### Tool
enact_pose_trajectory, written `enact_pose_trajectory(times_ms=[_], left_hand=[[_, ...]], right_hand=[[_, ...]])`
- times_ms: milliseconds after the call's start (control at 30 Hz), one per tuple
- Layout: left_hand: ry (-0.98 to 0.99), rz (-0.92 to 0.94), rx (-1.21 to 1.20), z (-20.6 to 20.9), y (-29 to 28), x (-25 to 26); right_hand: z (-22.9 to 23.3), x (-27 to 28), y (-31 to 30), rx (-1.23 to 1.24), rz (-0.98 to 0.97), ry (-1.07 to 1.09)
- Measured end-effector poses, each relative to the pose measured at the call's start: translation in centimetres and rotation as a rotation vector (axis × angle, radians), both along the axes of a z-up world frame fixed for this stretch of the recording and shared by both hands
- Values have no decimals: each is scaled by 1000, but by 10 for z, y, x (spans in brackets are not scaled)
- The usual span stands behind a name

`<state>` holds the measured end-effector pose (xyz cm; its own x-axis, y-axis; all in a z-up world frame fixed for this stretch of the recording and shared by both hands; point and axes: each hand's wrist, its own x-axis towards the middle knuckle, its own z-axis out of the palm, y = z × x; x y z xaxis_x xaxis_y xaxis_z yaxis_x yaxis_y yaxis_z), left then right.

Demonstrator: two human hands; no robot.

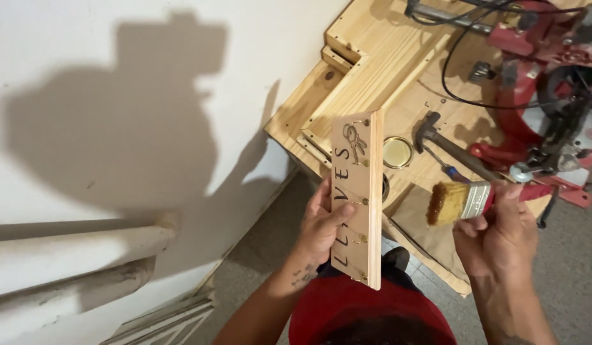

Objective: Applying wood stain to a wooden key holder plaque and a small wooden block using a paintbrush.

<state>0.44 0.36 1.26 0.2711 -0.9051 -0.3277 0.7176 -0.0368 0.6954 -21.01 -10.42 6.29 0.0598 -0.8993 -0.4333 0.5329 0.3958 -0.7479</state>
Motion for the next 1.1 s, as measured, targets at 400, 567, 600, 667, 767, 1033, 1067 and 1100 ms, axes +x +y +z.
enact_pose_trajectory(times_ms=[400,567,600,667,767,1033,1067,1100], left_hand=[[-159,-52,-27,32,-24,-17],[-74,-6,-61,59,-38,-32],[-44,78,23,72,-42,-36],[13,103,-38,73,-49,-40],[118,113,-174,94,-58,-46],[307,49,-366,130,-69,-64],[302,78,-337,128,-70,-66],[297,107,-303,126,-70,-69]], right_hand=[[24,-12,19,-264,125,-58],[30,-29,28,-332,148,-285],[35,-34,29,-333,165,-438],[49,-42,33,-390,148,-460],[51,-58,40,-516,71,-507],[30,-95,65,-498,-253,378],[26,-98,65,-533,-287,522],[22,-103,66,-560,-321,665]])
